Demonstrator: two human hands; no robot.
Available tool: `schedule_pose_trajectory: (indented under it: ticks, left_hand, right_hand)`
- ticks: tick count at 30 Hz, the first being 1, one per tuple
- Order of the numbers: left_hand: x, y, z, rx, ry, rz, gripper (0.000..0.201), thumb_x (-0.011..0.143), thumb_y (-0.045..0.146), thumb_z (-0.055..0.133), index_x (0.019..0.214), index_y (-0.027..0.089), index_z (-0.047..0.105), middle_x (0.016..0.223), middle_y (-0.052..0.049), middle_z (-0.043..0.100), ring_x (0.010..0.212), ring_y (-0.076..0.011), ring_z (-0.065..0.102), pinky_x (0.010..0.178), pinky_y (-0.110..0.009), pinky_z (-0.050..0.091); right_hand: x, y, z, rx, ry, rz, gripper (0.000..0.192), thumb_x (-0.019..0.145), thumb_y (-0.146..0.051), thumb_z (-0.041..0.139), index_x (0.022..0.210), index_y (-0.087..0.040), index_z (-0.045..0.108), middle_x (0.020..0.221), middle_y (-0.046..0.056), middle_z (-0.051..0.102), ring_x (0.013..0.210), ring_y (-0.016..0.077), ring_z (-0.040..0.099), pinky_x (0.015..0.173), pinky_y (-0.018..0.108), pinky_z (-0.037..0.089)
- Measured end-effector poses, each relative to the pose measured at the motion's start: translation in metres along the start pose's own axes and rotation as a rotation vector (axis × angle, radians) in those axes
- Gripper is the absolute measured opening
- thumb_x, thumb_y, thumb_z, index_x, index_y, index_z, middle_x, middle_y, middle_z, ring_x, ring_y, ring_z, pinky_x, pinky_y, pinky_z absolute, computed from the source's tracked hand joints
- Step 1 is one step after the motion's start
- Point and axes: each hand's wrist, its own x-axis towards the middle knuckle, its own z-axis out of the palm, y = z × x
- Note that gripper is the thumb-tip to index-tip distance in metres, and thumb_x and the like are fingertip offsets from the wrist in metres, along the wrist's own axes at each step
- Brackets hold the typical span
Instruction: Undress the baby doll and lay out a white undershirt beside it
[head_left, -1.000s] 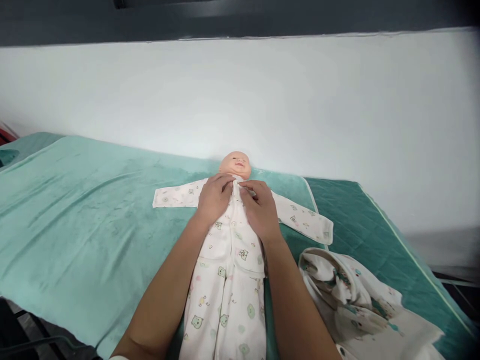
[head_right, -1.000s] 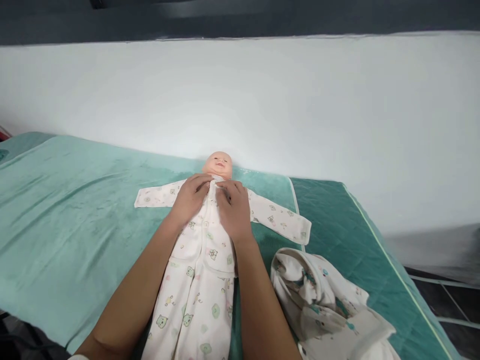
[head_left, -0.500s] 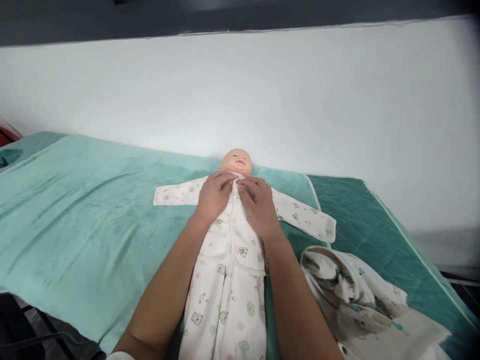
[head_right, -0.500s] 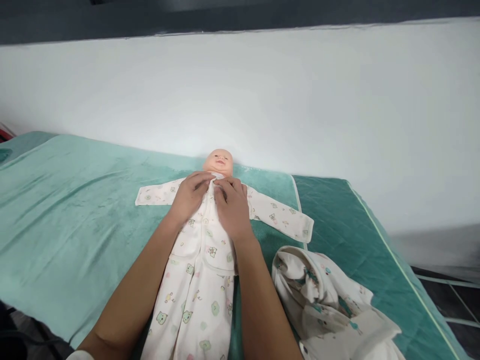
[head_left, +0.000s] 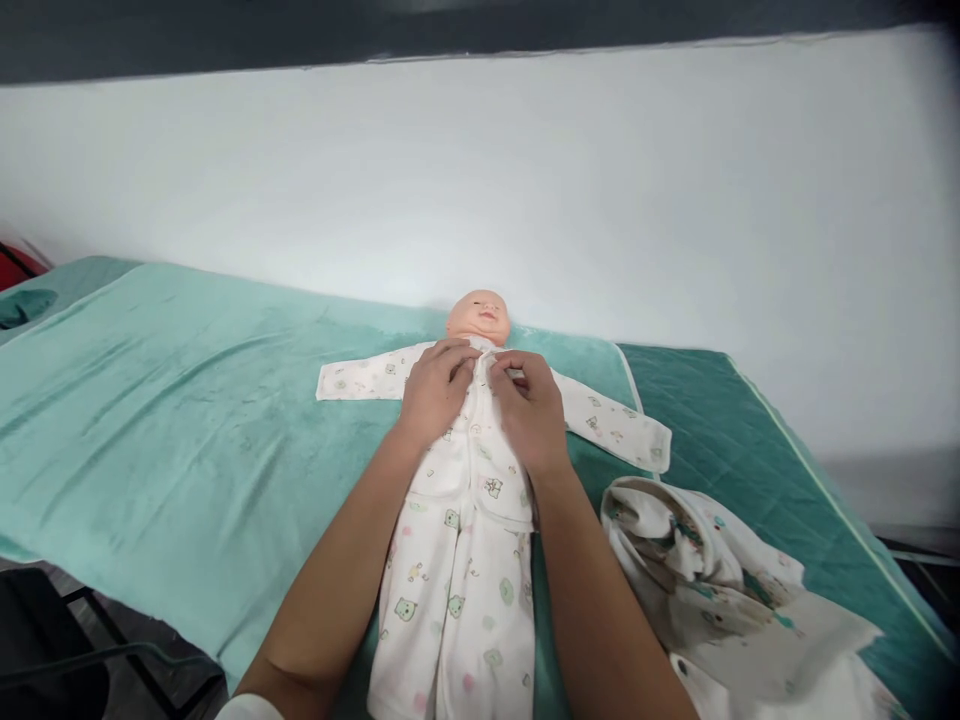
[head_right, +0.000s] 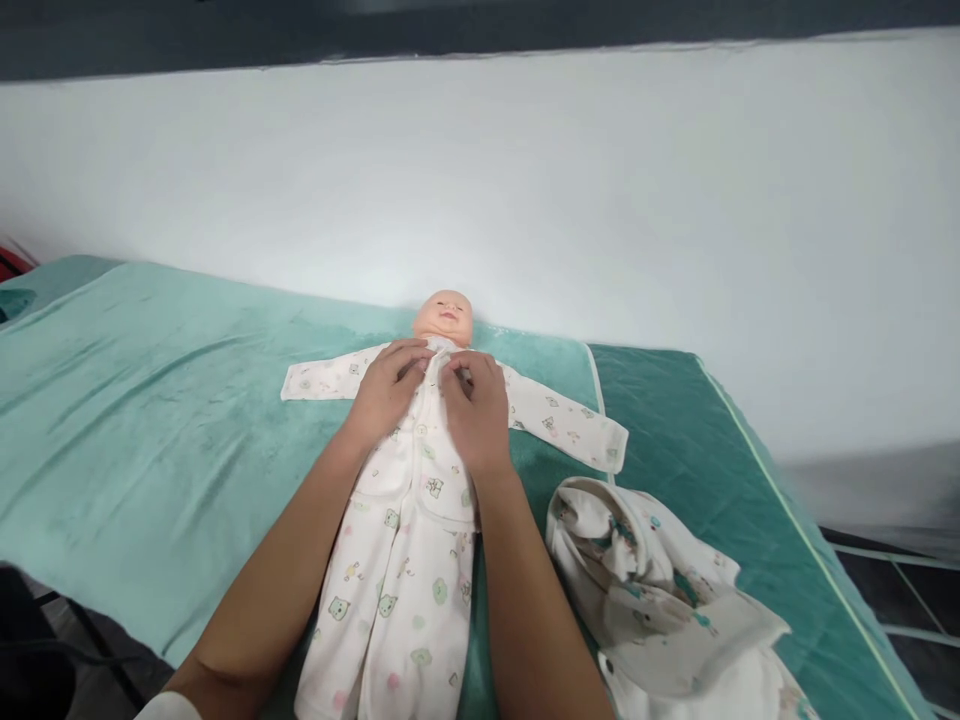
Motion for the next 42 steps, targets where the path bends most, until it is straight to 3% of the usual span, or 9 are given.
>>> schedule_pose_trajectory:
  ticks: [6, 10, 19, 29, 33, 39, 42]
  left_hand:
    - [-0.031, 0.001, -0.007, 0.066, -0.008, 0.085, 0.030, 0.100, 0.026, 0.048, 0.118, 0.027, 0.072, 0.142, -0.004, 0.061, 0.135, -0.0205, 0.052, 0.118, -0.041, 0.039]
    - [-0.035, -0.001, -0.009, 0.058, -0.016, 0.092, 0.029, 0.099, 0.027, 0.049, 0.118, 0.027, 0.072, 0.142, -0.004, 0.061, 0.135, -0.0203, 0.052, 0.118, -0.041, 0.039]
    - [-0.031, -0.001, -0.011, 0.065, -0.059, 0.115, 0.033, 0.101, 0.027, 0.046, 0.122, 0.030, 0.071, 0.145, -0.003, 0.058, 0.137, -0.0213, 0.049, 0.119, -0.044, 0.038]
    - [-0.037, -0.005, -0.012, 0.226, -0.136, 0.210, 0.045, 0.100, 0.016, 0.040, 0.132, 0.035, 0.065, 0.152, -0.003, 0.051, 0.144, -0.0241, 0.042, 0.118, -0.048, 0.036]
    - [-0.038, -0.007, -0.011, 0.250, -0.147, 0.267, 0.046, 0.098, 0.014, 0.042, 0.130, 0.036, 0.067, 0.153, -0.003, 0.050, 0.145, -0.0248, 0.040, 0.118, -0.049, 0.035]
    - [-0.037, -0.002, -0.011, 0.026, -0.066, 0.197, 0.036, 0.098, 0.015, 0.045, 0.113, 0.029, 0.075, 0.141, -0.004, 0.061, 0.136, -0.0213, 0.051, 0.117, -0.044, 0.039]
    - [-0.037, 0.003, -0.018, -0.141, -0.047, 0.101, 0.025, 0.095, 0.019, 0.052, 0.103, 0.027, 0.075, 0.134, -0.004, 0.066, 0.131, -0.0202, 0.056, 0.114, -0.042, 0.044]
  right_hand:
    - [-0.029, -0.008, -0.004, 0.015, -0.011, -0.039, 0.015, 0.095, -0.031, 0.053, 0.105, -0.027, 0.065, 0.129, 0.004, 0.066, 0.125, 0.0234, 0.056, 0.109, 0.047, 0.042]
    - [-0.046, -0.006, -0.005, 0.011, 0.000, -0.107, 0.023, 0.097, -0.029, 0.054, 0.116, -0.029, 0.066, 0.140, 0.005, 0.061, 0.134, 0.0225, 0.052, 0.115, 0.048, 0.040]
    - [-0.045, -0.012, -0.007, -0.052, 0.020, -0.125, 0.022, 0.097, -0.026, 0.052, 0.110, -0.026, 0.070, 0.132, 0.007, 0.065, 0.127, 0.0236, 0.056, 0.110, 0.048, 0.045]
    - [-0.047, -0.005, -0.006, -0.083, 0.008, -0.126, 0.037, 0.096, -0.028, 0.053, 0.132, -0.029, 0.058, 0.137, 0.007, 0.061, 0.131, 0.0249, 0.053, 0.113, 0.051, 0.041]
    - [-0.046, -0.006, -0.006, -0.120, -0.032, -0.110, 0.036, 0.097, -0.028, 0.050, 0.132, -0.027, 0.060, 0.138, 0.008, 0.060, 0.135, 0.0247, 0.049, 0.116, 0.051, 0.038]
    - [-0.046, -0.004, -0.005, -0.040, 0.012, -0.030, 0.035, 0.094, -0.031, 0.055, 0.128, -0.027, 0.061, 0.137, 0.007, 0.061, 0.133, 0.0242, 0.051, 0.116, 0.048, 0.039]
    - [-0.047, -0.004, -0.006, 0.110, 0.069, 0.038, 0.024, 0.093, -0.035, 0.057, 0.115, -0.026, 0.064, 0.133, 0.006, 0.064, 0.125, 0.0239, 0.058, 0.107, 0.045, 0.046]
